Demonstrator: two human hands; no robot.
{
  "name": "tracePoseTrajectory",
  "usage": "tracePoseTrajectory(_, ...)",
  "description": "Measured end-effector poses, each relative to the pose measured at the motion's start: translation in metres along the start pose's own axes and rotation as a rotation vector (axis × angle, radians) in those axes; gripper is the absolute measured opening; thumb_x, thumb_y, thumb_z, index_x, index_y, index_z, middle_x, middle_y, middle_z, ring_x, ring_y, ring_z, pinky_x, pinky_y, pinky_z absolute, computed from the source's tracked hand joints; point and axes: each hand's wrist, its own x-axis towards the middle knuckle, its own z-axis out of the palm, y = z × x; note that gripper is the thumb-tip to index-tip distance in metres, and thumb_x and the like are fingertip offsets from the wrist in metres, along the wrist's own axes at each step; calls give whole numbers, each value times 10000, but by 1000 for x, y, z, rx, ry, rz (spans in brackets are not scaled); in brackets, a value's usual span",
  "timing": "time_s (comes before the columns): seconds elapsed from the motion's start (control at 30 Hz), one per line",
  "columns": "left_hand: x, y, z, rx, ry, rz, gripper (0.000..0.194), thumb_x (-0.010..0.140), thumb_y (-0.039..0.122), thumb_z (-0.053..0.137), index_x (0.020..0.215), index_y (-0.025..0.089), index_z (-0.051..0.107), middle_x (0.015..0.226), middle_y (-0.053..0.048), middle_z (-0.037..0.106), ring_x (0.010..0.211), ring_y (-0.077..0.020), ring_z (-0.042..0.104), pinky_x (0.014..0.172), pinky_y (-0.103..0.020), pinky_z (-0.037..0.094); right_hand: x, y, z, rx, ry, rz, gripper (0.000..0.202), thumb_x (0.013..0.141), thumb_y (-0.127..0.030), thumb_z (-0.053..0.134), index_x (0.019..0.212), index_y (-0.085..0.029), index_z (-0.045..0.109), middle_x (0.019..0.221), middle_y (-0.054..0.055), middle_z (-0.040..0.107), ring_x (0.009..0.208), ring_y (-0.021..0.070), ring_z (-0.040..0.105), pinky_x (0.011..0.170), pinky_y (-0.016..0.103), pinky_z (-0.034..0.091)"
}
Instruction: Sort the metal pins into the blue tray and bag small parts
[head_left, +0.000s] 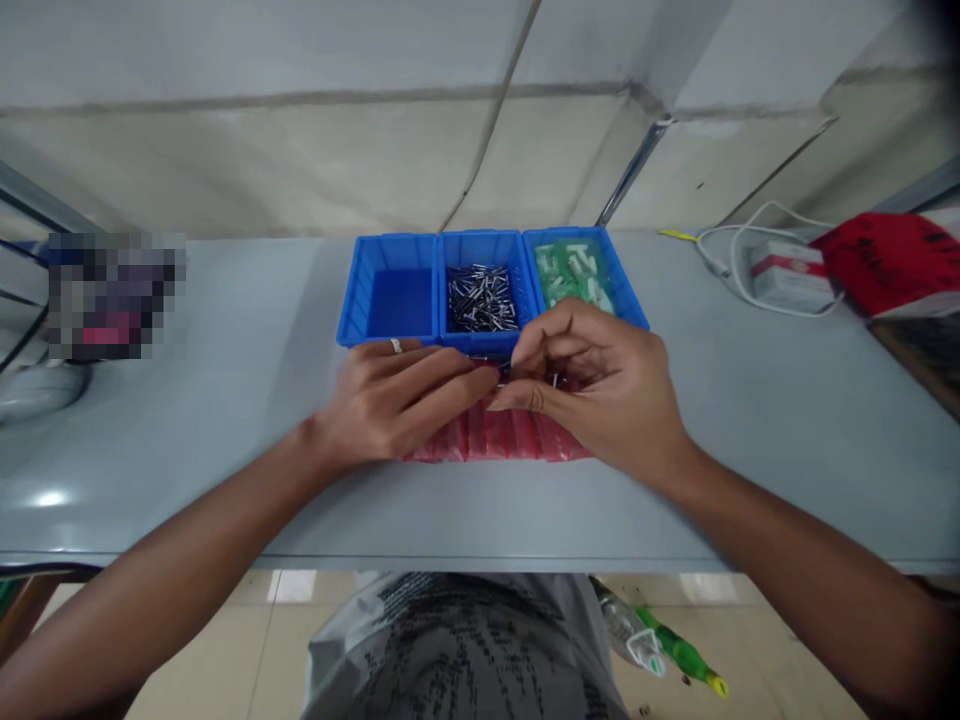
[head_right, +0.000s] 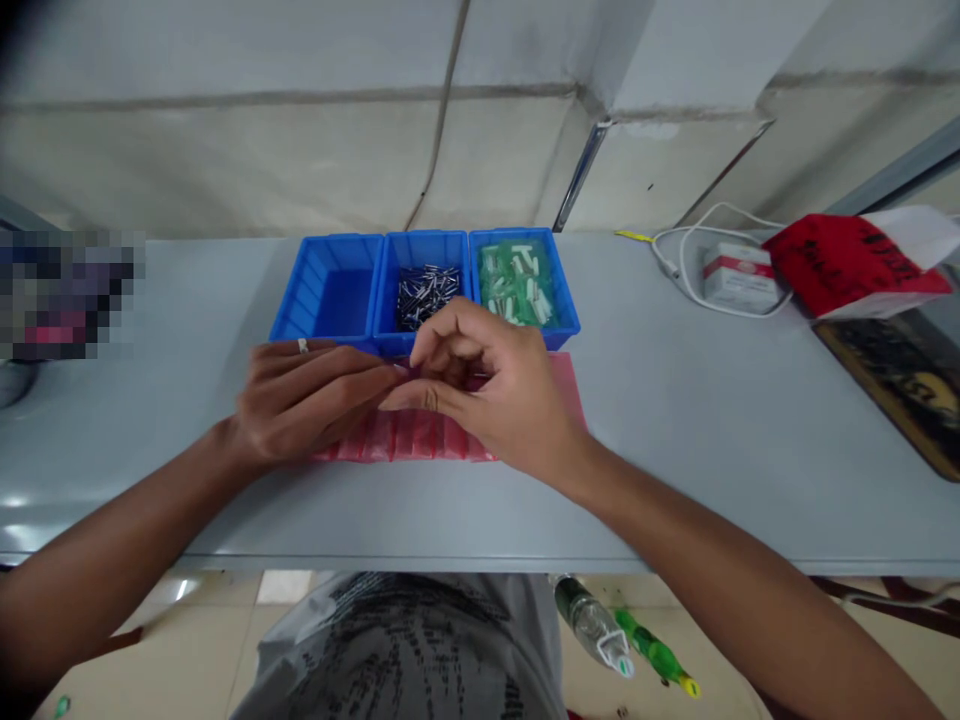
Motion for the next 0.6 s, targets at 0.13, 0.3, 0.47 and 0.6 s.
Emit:
tracePoseTrajectory(0.13,2,-1,-2,23,26,-8,102,939,211,673,1023,153,666,833,-23,753,663,-108,687,571,-230,495,-2,-2,4,11,36,-1,217,743,-297,895,797,-210,703,700,-44,677,586,90,606,535,230,520)
tracePoseTrajectory(0.3,5,-2,-2,74,115,-117,101,940,241,669,868,177,641,716,22,711,557,-81,610,528,-236,433,-3,-6,5,43,110,-50,122,815,-183,826,900,-251,769,851,-16,754,638,105,670,567,248,604)
tracePoseTrajectory(0.47,6,-1,-3,4,92,-151,148,957,200,602,816,161,624,629,24,641,499,-83,555,500,-260,390,-3,-6,7,92,166,-61,139,812,-160,826,897,-259,777,841,-7,766,587,114,670,499,266,600)
tracePoseTrajectory(0.6,6,1,-3,-18,85,-193,172,978,219,579,820,169,625,609,33,618,480,-78,534,494,-262,371,-3,-7,8,104,188,-75,125,802,-155,832,884,-232,776,825,-16,769,557,95,663,487,242,590)
